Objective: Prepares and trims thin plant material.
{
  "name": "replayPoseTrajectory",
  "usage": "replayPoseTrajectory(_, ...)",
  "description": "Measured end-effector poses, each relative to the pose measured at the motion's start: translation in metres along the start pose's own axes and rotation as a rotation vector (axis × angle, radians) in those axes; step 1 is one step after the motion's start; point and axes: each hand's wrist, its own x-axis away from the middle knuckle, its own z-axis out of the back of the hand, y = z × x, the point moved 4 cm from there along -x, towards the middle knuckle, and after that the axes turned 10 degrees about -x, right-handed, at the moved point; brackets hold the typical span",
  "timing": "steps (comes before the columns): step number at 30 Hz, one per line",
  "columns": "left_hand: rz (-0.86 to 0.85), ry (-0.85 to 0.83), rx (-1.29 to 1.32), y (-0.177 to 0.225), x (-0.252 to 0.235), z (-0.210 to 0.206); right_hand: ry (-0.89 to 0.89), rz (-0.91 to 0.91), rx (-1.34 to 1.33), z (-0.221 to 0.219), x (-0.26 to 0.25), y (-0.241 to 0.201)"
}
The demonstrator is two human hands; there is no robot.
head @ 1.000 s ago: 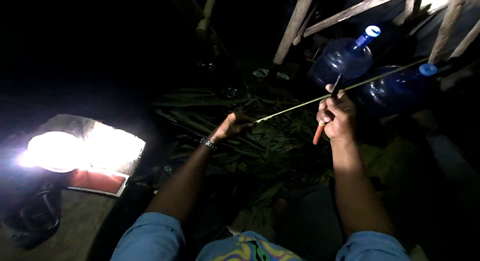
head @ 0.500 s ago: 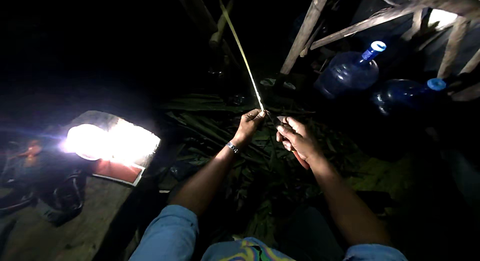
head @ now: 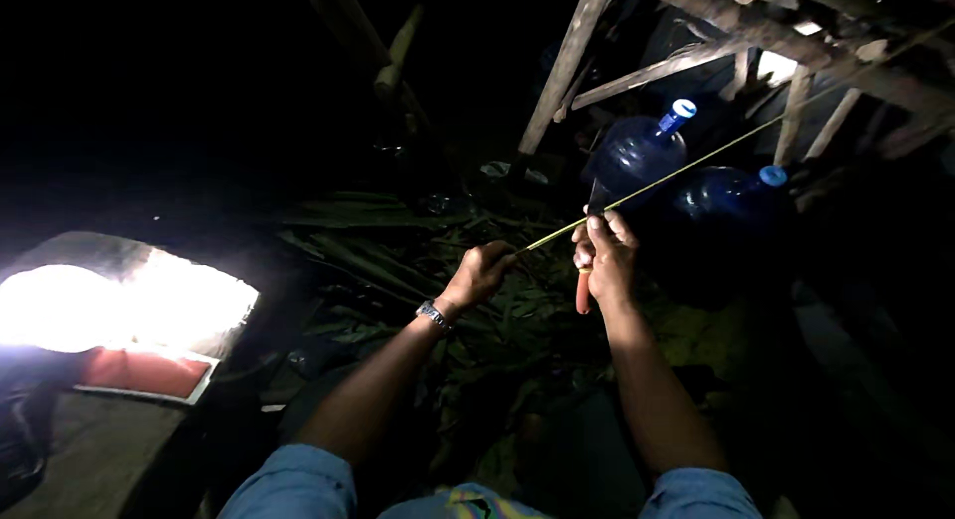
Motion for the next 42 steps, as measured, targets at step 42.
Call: replayPoseTrajectory(42,0.354,-0.141,0.640,0.011,0.017,0.004,-0.280,-0.118,0.000,0.001,-0.007,0.007)
